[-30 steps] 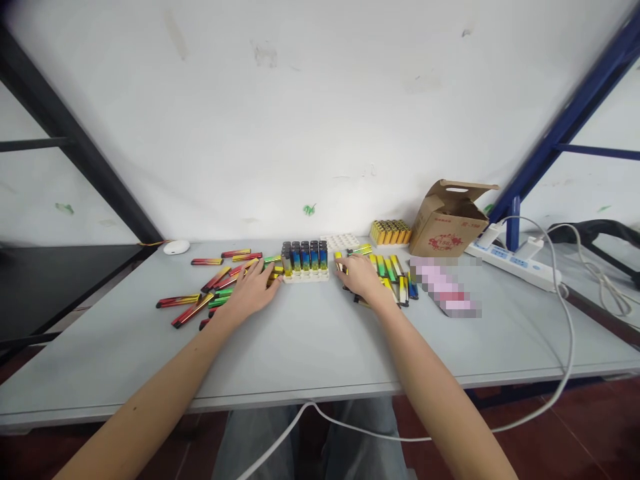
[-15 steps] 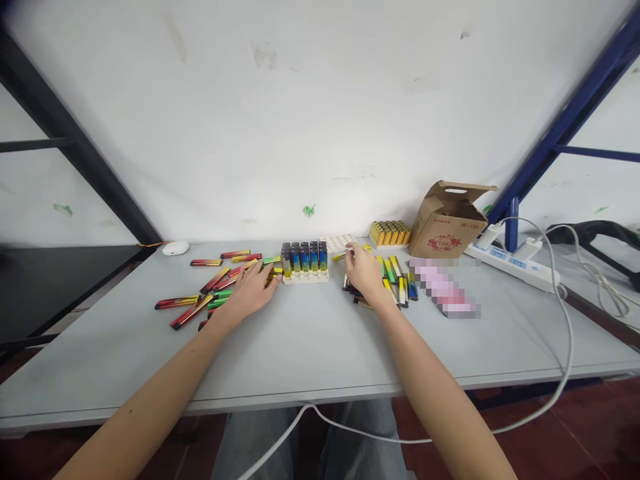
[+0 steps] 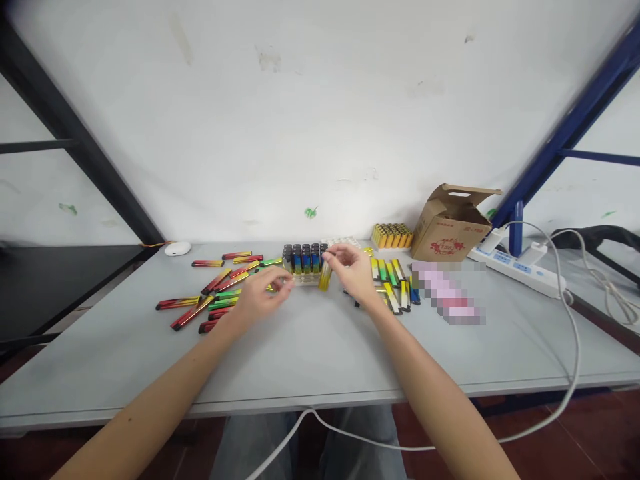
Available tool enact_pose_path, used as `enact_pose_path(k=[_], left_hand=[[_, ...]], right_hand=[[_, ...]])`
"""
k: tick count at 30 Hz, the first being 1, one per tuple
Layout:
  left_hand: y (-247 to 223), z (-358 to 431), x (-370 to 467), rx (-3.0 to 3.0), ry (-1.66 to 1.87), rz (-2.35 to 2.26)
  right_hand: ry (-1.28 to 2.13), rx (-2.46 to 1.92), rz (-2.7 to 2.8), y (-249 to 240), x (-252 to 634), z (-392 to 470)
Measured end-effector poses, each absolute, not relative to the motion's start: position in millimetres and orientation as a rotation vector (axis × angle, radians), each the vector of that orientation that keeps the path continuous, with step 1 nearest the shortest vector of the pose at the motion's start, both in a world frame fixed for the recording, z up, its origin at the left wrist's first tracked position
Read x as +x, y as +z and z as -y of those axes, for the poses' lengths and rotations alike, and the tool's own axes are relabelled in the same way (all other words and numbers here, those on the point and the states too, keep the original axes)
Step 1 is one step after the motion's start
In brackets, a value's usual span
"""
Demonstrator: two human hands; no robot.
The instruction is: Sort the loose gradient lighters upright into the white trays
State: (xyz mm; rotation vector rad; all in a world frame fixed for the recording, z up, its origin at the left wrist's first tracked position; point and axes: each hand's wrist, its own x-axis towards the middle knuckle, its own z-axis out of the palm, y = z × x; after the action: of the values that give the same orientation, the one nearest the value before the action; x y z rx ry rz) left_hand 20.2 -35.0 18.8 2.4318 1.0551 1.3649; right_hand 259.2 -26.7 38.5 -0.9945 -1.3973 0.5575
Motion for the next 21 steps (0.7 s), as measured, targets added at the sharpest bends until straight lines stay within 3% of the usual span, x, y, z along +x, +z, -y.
enact_pose_path(k=[6, 14, 21], left_hand=[[9, 36, 37, 2.471, 1.142, -1.024], [10, 32, 38, 2.325, 1.249, -1.193], [21, 37, 40, 1.692, 1.335, -0.943]], right_hand=[[0.583, -0.955, 1.446, 34, 214, 44], [0.358, -0.906, 1.552, 33, 190, 42], [0.25, -0.996, 1.472, 26, 220, 26]])
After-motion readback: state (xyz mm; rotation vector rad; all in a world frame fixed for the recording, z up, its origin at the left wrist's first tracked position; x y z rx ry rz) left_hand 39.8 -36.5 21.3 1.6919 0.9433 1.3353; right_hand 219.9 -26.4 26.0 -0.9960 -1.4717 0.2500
